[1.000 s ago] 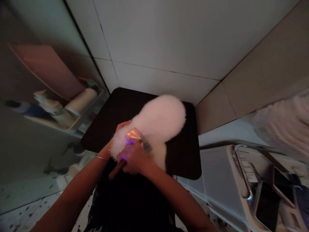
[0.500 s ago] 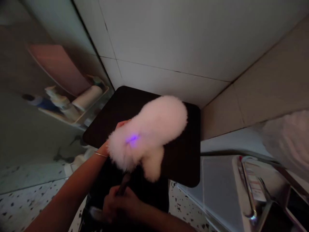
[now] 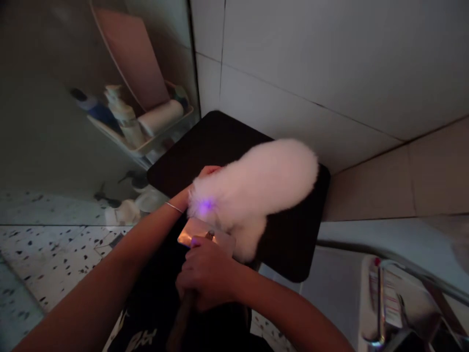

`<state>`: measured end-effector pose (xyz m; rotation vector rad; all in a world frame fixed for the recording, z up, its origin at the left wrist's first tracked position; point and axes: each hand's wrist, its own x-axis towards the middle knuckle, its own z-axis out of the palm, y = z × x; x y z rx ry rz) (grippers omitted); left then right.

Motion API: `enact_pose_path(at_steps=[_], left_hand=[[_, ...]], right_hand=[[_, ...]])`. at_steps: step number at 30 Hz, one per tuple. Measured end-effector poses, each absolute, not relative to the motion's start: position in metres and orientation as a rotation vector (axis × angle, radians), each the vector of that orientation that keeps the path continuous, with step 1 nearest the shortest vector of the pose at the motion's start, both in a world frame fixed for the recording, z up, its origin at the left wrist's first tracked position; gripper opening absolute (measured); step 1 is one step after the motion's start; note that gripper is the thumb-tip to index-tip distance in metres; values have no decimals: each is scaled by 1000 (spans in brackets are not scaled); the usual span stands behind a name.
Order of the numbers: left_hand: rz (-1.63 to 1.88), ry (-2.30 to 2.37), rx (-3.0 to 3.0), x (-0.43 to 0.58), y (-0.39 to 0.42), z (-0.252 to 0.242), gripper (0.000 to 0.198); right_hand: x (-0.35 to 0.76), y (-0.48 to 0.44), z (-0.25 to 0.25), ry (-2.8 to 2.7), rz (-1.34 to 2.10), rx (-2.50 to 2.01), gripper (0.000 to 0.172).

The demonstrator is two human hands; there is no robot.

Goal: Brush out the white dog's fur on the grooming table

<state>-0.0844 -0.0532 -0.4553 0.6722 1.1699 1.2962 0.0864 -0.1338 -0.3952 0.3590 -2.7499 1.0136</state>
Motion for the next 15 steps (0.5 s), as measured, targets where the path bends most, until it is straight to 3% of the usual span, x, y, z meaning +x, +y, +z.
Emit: enact_pose_path(at_steps=[4, 6, 8, 12, 15], left_hand=[[1276, 1035, 680, -90, -51, -464, 20], [1272, 978, 669, -92, -51, -465, 23], [1255, 957, 660, -95, -49, -467, 22], [1184, 1029, 668, -100, -47, -472, 24], [1124, 1044, 711, -102, -47, -474, 31]], right_hand=[[97, -144, -364, -2463, 1677, 515, 33], [88, -145, -361, -2346, 1805, 766, 33], [73, -143, -372, -2498, 1536, 676, 23], [52, -141, -402, -2977, 566, -4, 5], [60, -155, -402, -2911, 803, 113, 7]])
